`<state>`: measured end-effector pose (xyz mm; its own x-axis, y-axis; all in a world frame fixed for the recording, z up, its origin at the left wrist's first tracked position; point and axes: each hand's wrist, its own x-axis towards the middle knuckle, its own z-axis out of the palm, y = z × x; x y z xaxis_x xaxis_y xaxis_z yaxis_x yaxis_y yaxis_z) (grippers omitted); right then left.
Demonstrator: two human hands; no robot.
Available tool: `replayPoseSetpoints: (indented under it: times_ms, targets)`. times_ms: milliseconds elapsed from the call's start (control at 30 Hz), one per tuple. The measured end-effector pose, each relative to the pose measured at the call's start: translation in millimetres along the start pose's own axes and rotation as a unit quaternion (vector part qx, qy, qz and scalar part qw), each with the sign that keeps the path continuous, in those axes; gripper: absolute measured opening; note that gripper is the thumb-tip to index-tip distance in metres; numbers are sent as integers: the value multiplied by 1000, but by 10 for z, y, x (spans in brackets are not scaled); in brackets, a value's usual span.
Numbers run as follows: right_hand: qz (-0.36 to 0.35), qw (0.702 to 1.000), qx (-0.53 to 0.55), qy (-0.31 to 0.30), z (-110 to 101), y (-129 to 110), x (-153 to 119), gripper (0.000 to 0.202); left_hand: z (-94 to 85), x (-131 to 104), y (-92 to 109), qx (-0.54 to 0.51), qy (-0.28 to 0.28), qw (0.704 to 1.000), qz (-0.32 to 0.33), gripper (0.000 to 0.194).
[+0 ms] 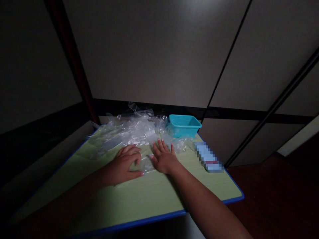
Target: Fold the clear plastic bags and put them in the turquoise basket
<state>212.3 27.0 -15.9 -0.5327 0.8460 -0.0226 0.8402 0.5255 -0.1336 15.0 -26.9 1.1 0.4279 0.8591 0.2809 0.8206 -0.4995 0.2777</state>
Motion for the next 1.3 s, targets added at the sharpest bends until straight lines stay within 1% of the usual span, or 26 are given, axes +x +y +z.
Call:
replayPoseSetpoints:
  times_ms: [67, 100, 200, 333, 400, 533, 633, 733, 800, 900, 1000, 1067, 1133, 1200, 1300]
  targets:
    - [-38, 999, 10, 6, 12, -85, -3, 61, -8, -41, 37, 22, -40, 999, 0, 39]
    - [-52, 999, 15, 3, 19, -124, -3, 61, -17, -56, 52, 33, -53, 998, -2, 40]
    - [-78, 997, 26, -6, 34, -197, 7, 60, -55, -75, 77, 56, -75, 996, -12, 31]
    - [-105, 994, 36, -11, 51, -200, 26, 61, -92, -67, 59, 52, -98, 994, -16, 16]
    - [-109, 993, 32, -15, 59, -193, 31, 61, -103, -61, 22, 39, -108, 993, -3, 11]
    - [-105, 994, 23, -24, 69, -195, 33, 61, -144, -59, -80, 23, -116, 993, 22, 12]
    - [-101, 994, 21, -31, 73, -198, 38, 61, -197, -64, -126, 15, -142, 989, 21, 13]
    - [-102, 994, 25, -32, 84, -188, 48, 62, -217, -65, -106, 14, -159, 987, 10, 15]
    - [-104, 994, 27, -29, 93, -180, 54, 63, -182, -58, -59, 18, -151, 988, 0, 20]
    - [-101, 994, 28, -30, 99, -176, 57, 65, -80, -43, 23, 24, -105, 994, -15, 28]
    - [-100, 994, 28, -33, 91, -181, 54, 67, -14, -34, 67, 20, -98, 995, -20, 20]
    - [-100, 994, 27, -33, 85, -185, 52, 67, -20, -34, 71, 22, -103, 994, -25, 11]
    - [-100, 994, 26, -33, 80, -186, 50, 66, -48, -36, 73, 27, -102, 994, -25, 8]
    - [-99, 994, 26, -32, 78, -184, 48, 66, -66, -38, 91, 33, -101, 994, -23, 11]
    - [-100, 994, 28, -33, 79, -180, 47, 65, -23, -34, 149, 49, -83, 995, -36, 25]
